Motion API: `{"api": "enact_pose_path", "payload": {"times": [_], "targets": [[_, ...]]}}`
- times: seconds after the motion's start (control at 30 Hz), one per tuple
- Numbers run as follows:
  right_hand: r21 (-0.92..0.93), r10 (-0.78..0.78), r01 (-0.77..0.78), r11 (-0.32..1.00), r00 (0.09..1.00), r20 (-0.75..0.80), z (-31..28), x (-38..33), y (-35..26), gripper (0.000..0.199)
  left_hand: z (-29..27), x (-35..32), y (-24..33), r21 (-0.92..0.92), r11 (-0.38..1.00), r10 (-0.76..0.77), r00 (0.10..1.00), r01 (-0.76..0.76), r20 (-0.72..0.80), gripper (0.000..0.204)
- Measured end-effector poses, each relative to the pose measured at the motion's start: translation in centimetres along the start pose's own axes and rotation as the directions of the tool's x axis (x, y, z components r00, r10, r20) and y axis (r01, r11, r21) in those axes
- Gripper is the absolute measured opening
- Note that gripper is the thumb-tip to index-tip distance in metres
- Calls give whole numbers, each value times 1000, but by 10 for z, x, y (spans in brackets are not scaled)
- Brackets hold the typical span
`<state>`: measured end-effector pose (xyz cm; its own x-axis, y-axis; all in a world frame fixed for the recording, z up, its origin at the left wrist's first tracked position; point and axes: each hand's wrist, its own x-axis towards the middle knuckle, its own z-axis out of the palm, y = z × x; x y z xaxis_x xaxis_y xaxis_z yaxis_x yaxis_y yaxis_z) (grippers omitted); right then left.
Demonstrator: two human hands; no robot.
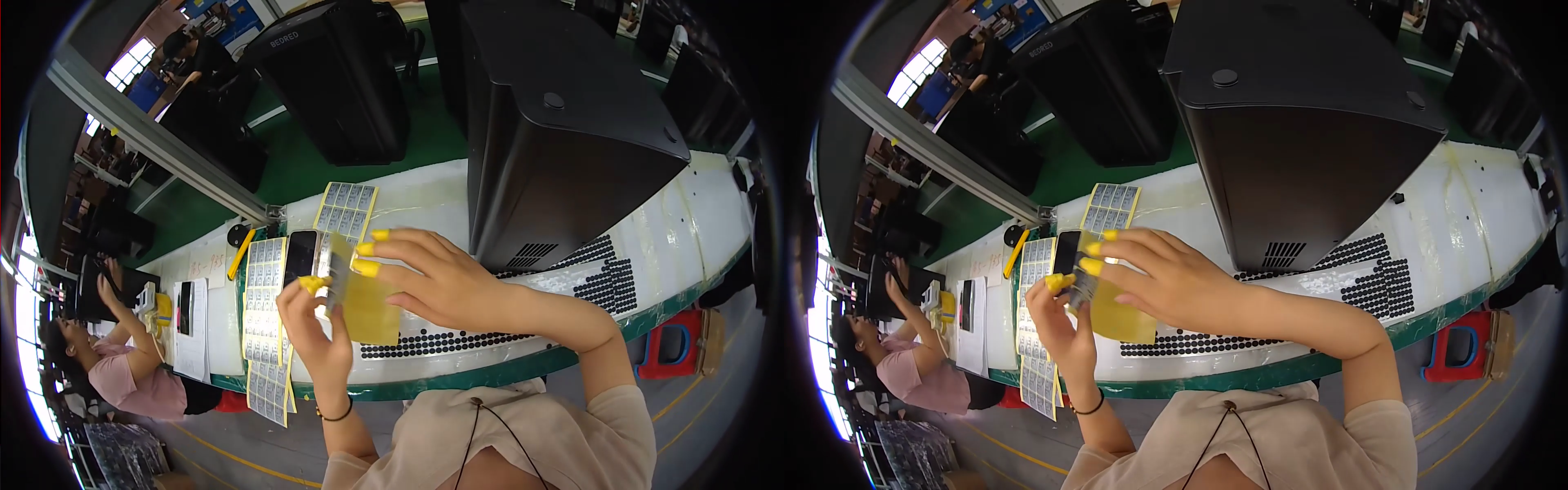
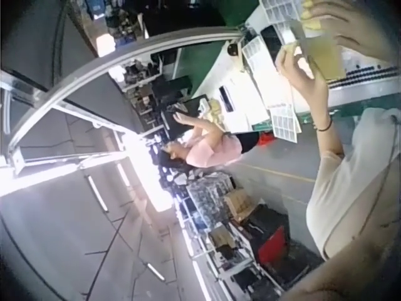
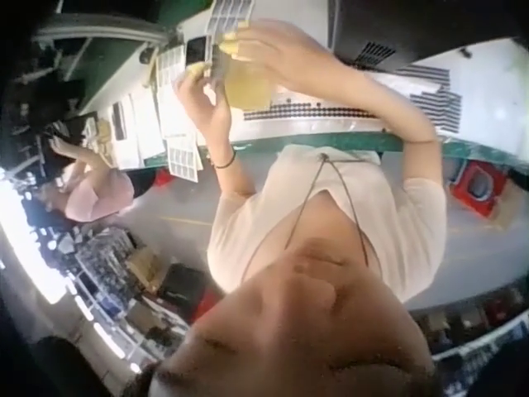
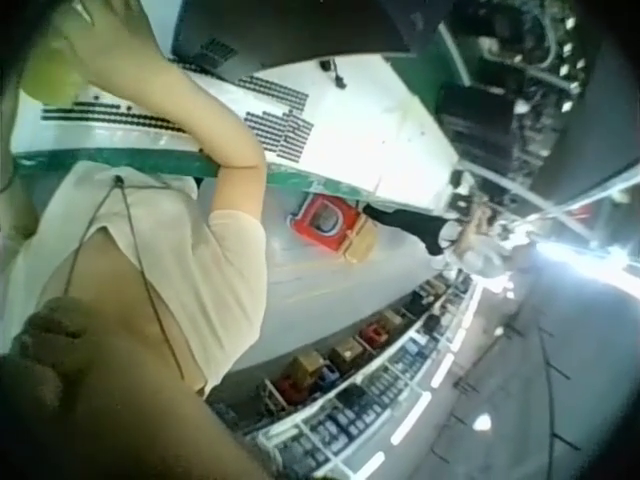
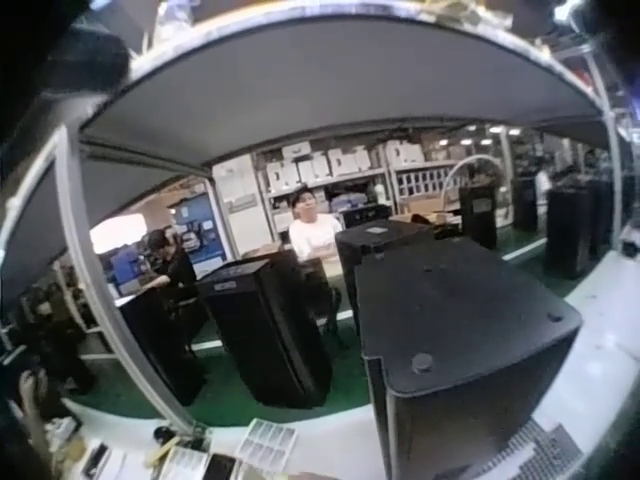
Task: Applying labels and rubber feet to the bottom of electronic devices.
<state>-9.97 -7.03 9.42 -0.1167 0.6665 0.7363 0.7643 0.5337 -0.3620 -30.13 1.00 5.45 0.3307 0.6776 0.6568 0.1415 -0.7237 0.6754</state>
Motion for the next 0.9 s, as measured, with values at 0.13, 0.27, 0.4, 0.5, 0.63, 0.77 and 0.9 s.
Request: {"api": "enact_pose_path", "payload": {"times": [0.13,0.27,0.4,0.5,0.63,0.77,0.9], "targets": [[1,-99,100,995,994,-53,-9,14,-1,21,7,5,52,-389,920,53,998,-43,16,45],[205,-38,44,978,999,-34,-25,10,-3,16,21,15,62,-543,839,-13,1000,21,19,47],[243,-23,55,968,991,-133,-38,7,-13,13,23,17,65,-490,732,-279,865,473,417,36],[7,-10,11,1000,990,-142,-56,4,-20,20,22,15,72,-354,889,-149,914,292,378,25],[-283,-100,55,958,984,-148,-77,-4,-25,21,27,20,78,-313,948,34,956,62,291,25],[-451,-201,107,886,966,-165,-81,-14,-26,16,32,23,83,-319,946,52,952,50,301,25],[-514,-298,159,843,933,-201,-86,-18,-21,13,37,24,92,-389,875,-151,926,288,346,33]]}}
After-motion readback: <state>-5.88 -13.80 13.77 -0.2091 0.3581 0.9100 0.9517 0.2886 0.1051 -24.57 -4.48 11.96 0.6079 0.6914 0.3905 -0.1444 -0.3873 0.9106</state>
